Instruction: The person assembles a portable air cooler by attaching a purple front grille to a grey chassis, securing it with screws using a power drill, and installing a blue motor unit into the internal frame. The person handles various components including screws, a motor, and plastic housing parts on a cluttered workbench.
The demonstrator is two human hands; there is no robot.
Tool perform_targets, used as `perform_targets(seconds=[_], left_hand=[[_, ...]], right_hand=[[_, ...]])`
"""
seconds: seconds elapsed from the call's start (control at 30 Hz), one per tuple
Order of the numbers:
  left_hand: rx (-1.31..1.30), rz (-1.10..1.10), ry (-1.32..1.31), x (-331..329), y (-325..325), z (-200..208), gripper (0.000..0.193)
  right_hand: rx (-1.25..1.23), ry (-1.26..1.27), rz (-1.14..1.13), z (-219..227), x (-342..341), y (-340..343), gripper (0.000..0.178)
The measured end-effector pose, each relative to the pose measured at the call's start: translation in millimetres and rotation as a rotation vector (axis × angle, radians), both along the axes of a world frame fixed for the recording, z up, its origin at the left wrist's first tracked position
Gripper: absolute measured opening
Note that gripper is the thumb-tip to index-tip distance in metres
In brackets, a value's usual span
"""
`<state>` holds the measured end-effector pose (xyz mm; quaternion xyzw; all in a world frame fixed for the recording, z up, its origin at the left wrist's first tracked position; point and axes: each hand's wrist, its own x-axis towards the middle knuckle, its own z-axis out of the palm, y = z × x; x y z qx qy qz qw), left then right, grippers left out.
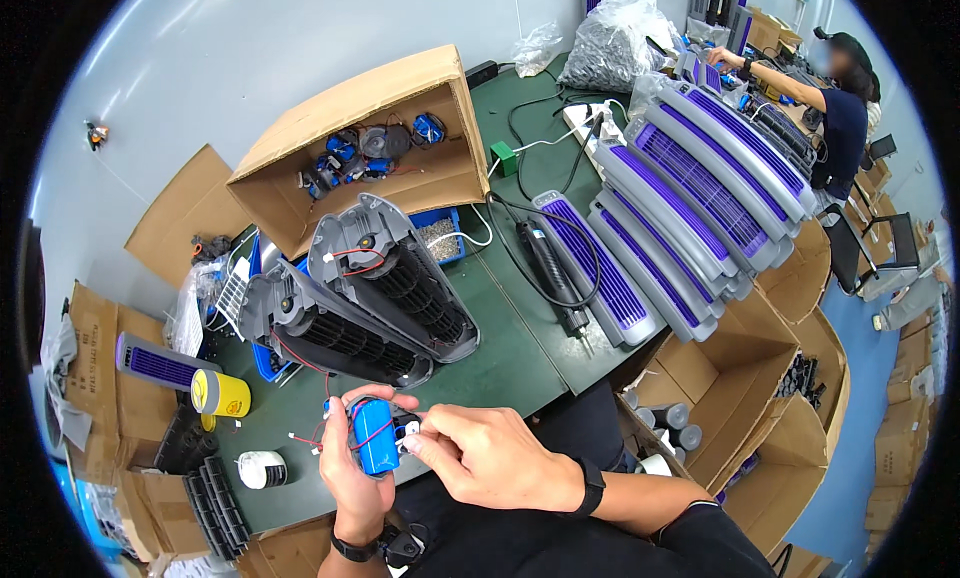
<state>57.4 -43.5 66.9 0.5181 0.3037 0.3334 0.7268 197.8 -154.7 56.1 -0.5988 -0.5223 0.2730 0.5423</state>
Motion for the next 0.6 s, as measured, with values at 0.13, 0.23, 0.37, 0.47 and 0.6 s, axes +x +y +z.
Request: perform_targets(seconds=[0.13,0.23,0.37,0.47,0.6], left_hand=[[0.185,-0.032,0.050,-3,-7,1,0.054],[0.369,-0.089,0.069,-5,-10,2,0.051],[0.329,-0.151,0.088,-8,-11,6,0.052],[0.290,-0.190,0.117,-9,-8,5,0.052],[0.179,-0.149,0.127,-8,-5,11,0.054]], right_hand=[[-0.031,0.102,0.022,1,0,3,0.024],[-0.229,0.361,0.174,2,14,4,0.031],[-0.333,0.382,0.372,8,34,4,0.037],[-0.450,0.448,0.422,12,41,5,0.040],[-0.332,0.214,0.275,17,38,7,0.048]])
